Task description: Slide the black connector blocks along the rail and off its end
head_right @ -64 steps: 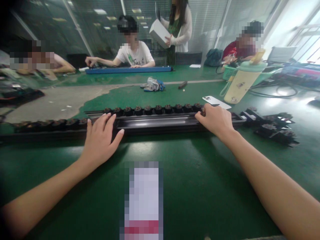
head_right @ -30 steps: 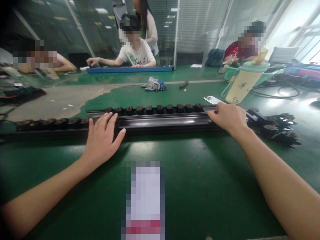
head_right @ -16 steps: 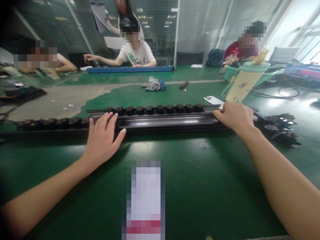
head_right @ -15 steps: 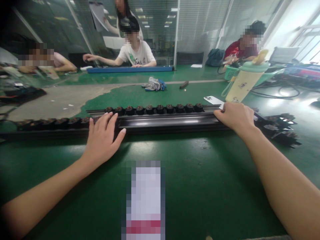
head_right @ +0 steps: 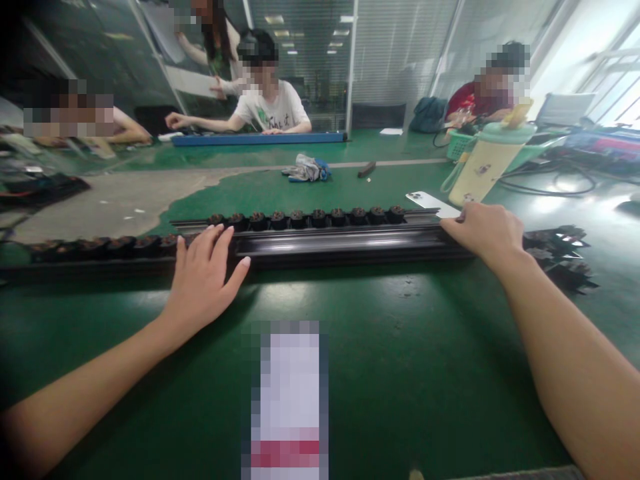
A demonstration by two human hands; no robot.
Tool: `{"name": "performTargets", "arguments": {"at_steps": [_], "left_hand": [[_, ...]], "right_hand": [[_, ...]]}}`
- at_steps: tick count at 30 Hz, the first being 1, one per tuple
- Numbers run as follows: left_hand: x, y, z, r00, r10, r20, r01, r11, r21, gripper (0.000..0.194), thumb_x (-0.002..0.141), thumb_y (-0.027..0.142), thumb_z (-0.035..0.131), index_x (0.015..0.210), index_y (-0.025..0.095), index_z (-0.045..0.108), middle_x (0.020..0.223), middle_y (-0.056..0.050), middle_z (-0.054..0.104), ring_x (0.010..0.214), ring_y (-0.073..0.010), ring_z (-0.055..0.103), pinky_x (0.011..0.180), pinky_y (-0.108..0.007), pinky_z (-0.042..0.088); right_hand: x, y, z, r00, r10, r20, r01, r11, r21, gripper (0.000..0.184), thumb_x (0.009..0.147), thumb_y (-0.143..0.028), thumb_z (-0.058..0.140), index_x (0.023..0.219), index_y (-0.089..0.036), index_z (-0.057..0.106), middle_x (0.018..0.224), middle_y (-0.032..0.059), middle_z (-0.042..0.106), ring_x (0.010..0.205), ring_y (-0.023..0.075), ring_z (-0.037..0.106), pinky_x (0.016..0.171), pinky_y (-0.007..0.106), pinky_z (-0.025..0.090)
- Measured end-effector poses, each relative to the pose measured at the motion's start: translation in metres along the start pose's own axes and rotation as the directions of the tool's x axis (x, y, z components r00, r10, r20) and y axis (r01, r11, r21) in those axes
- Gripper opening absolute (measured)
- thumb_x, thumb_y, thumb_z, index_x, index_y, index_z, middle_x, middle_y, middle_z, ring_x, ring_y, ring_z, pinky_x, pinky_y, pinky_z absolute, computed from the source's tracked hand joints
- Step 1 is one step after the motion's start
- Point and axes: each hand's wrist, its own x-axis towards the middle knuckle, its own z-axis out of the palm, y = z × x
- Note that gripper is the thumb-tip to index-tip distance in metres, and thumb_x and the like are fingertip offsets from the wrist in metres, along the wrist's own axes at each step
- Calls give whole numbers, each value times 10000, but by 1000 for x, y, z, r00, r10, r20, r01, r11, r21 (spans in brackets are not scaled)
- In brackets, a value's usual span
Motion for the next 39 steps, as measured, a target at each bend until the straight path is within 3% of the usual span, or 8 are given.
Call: {"name": "performTargets", "arguments": {"at_steps": [25, 31, 39], "left_hand": [[0, 0, 0, 1000, 1, -5, -1, 1000, -7, 669, 1033, 465, 293, 1579, 83, 359, 1610, -231, 388, 1539, -357, 290, 1267, -625, 101], [0, 1, 0, 1000, -2, 1, 2, 1000, -13, 671, 1031, 462, 293, 1578, 79, 357, 1614, -233, 382, 1544, -360, 284, 1268, -628, 98], [0, 2, -1, 1000, -9, 4, 9, 1000, 1, 669, 1033, 457, 286, 1567, 64, 374, 1610, -231, 388, 1543, -360, 290, 1273, -625, 99]], "right_hand": [[0, 1, -4, 997, 62, 43, -63, 998, 13, 651, 883, -675, 366, 1144, -181, 700, 1133, 220, 675, 1071, 357, 610, 748, 408, 421], [-3, -4, -9, 998, 56, 33, -54, 997, -46, 641, 922, -625, 392, 1104, -98, 708, 1127, 253, 678, 1050, 375, 630, 738, 411, 418], [1, -7, -7, 993, 79, 84, -73, 994, -79, 585, 968, -516, 444, 1256, -48, 644, 1205, 253, 665, 1108, 326, 627, 803, 396, 414]]}}
